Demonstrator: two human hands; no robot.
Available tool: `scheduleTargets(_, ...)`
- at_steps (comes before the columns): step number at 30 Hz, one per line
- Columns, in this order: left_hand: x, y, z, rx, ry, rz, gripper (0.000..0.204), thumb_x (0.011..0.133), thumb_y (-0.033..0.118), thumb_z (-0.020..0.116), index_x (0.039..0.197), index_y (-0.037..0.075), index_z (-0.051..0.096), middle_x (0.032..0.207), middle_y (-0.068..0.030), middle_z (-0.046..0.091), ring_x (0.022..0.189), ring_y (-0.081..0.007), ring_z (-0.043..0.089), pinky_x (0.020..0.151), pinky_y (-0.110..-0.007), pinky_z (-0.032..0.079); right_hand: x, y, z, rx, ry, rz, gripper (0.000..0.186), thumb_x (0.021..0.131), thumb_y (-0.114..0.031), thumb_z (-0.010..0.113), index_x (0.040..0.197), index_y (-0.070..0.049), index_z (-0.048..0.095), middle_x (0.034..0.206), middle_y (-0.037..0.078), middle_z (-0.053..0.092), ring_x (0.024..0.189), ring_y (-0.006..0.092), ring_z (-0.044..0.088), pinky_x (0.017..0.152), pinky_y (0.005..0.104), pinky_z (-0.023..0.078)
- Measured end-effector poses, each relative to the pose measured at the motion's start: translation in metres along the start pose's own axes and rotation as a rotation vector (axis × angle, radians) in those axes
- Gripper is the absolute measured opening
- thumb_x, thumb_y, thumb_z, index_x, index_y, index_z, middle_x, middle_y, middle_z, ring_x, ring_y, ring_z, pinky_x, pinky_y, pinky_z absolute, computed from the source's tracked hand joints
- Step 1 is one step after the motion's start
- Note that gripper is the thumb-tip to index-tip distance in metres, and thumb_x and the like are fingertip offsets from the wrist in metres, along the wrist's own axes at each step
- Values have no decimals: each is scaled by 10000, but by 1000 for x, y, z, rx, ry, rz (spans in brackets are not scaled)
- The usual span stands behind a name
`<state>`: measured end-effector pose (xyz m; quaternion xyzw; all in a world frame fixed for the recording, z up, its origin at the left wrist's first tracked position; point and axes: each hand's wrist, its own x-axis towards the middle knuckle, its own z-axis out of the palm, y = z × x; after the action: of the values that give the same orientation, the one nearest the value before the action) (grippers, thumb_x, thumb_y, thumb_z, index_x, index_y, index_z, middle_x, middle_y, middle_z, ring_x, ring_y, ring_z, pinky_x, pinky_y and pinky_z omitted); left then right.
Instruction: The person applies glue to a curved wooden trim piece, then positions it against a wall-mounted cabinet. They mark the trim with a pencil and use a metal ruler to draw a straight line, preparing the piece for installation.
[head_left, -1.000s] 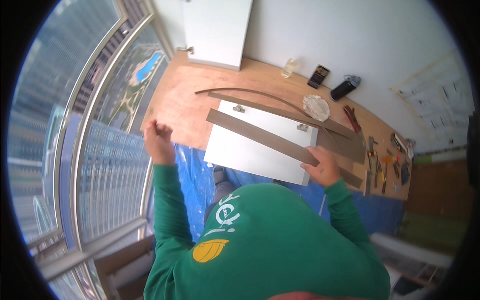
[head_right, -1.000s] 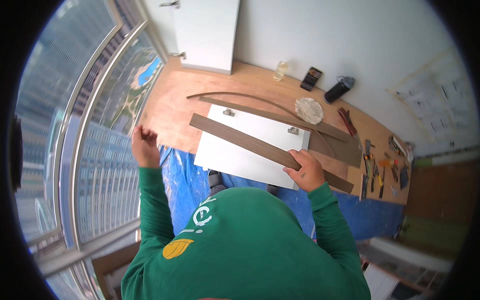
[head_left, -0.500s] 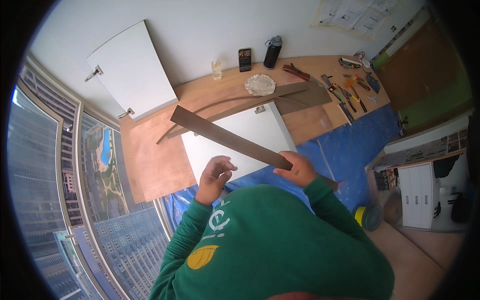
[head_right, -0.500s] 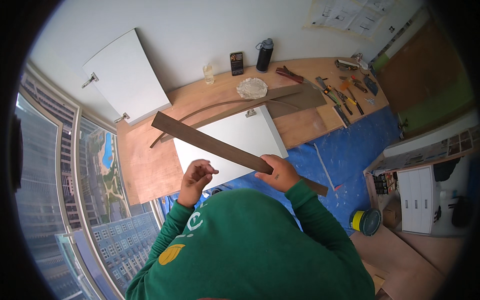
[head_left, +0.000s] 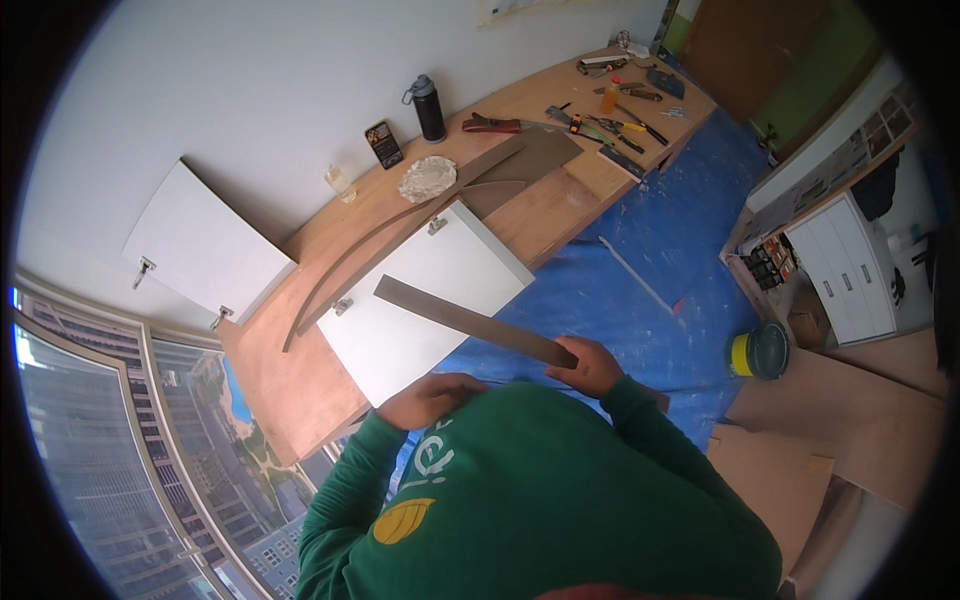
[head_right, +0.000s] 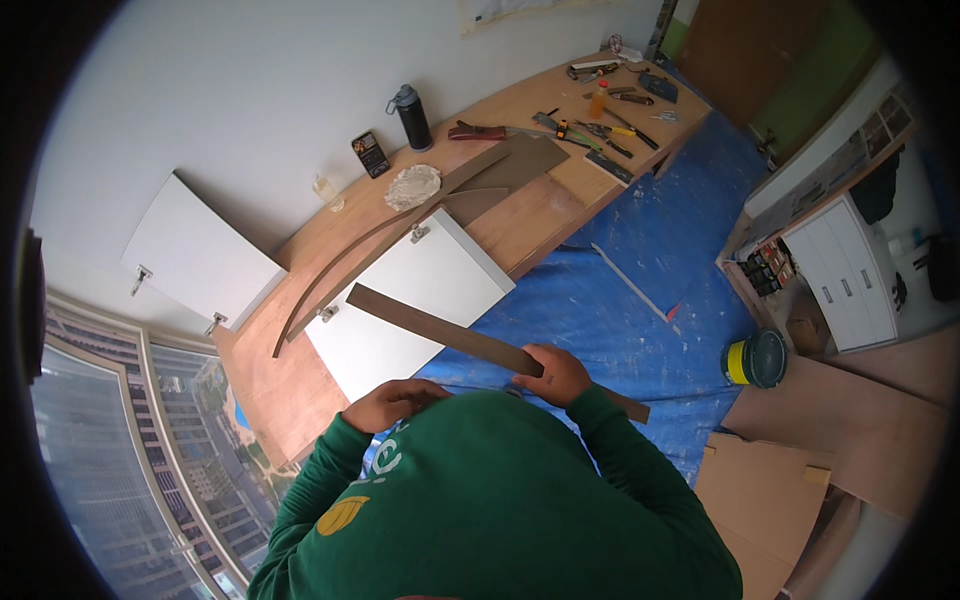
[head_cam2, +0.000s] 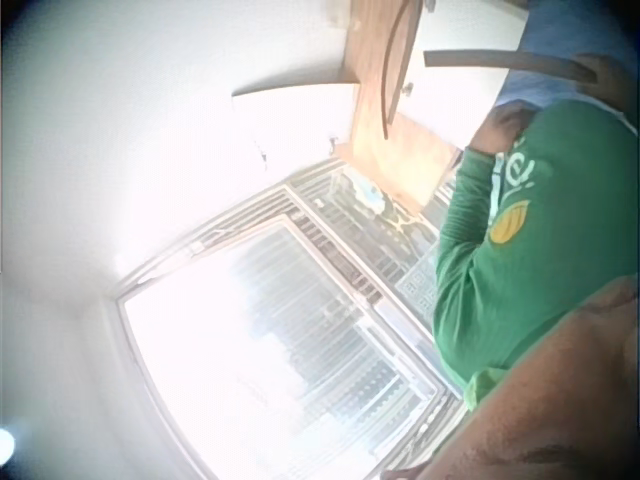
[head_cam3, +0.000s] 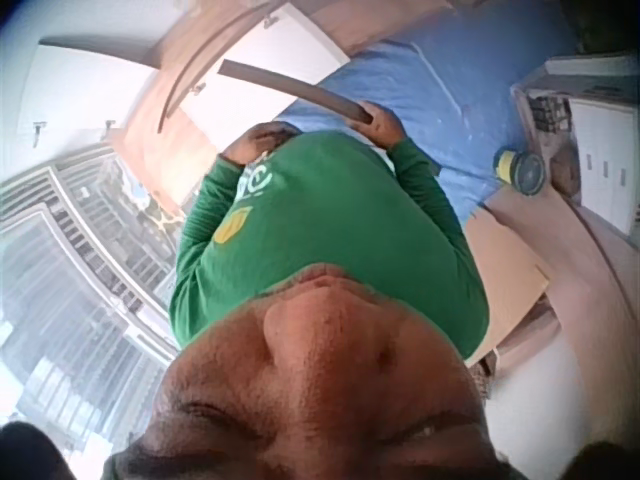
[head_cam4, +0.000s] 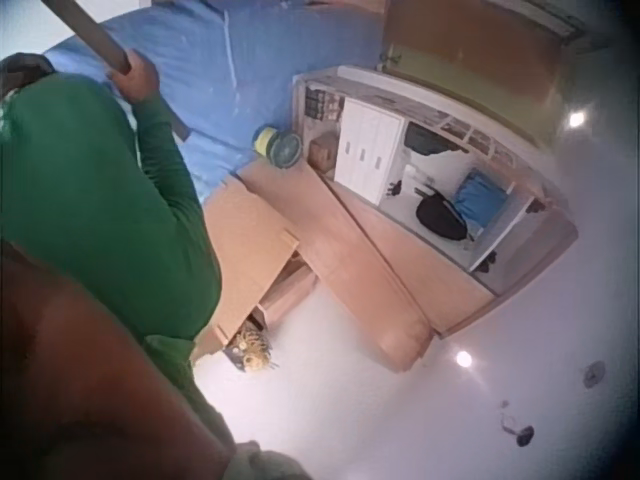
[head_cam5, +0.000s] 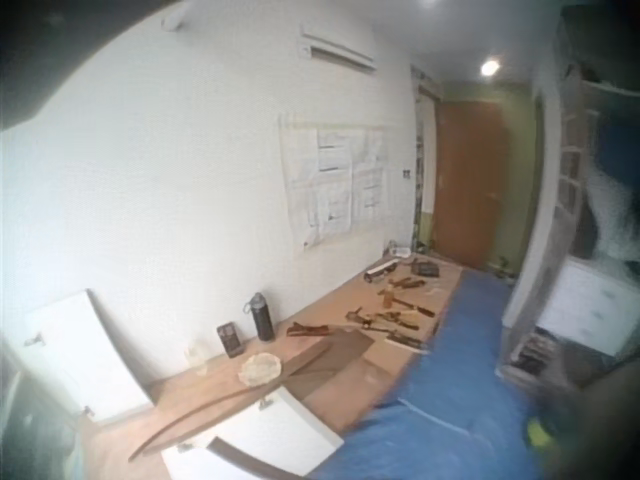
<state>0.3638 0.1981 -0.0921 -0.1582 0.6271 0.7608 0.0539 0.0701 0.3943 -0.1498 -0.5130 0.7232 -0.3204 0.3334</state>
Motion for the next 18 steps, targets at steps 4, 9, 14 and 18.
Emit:
scheduleTargets(4, -4, 71, 2, -184, -113, 150, 278, 986, -28, 539, 1235, -59, 660, 1070, -150, 772, 1035, -198, 736, 932, -298, 549, -20, 8, -14, 95, 35, 43, 548, 852, -338, 826, 1252, 1, 666, 1103, 204, 714, 991, 361, 690, 871, 426, 535)
scheduleTargets(9, 22, 193, 56, 465, 51, 564, 177, 976, 106, 676, 1056, -36, 747, 1029, -152, 761, 959, -258, 723, 852, -374, 543, -23, -7, -27, 143, 12, 58, 497, 859, -287, 824, 1240, -6, 675, 1058, 189, 709, 954, 298, 692, 851, 397, 535)
scheduleTargets(14, 49, 169, 75, 745, 144, 523, 184, 984, 154, 691, 1085, 12, 748, 930, -171, 754, 879, -330, 725, 798, -394, 559, -20, -16, -15, 285, 216, -155, 514, 846, -209, 838, 1293, -17, 671, 1040, 153, 697, 928, 256, 674, 826, 369, 527)
scheduleTargets(18, 45, 111, 67, 1143, 389, 631, 306, 901, 211, 767, 1185, 106, 726, 1251, -129, 709, 1236, -326, 631, 1072, -477, 477, -22, -34, -27, 175, 237, -202, 557, 847, -165, 833, 1345, 6, 650, 1083, 147, 681, 955, 271, 669, 834, 371, 525)
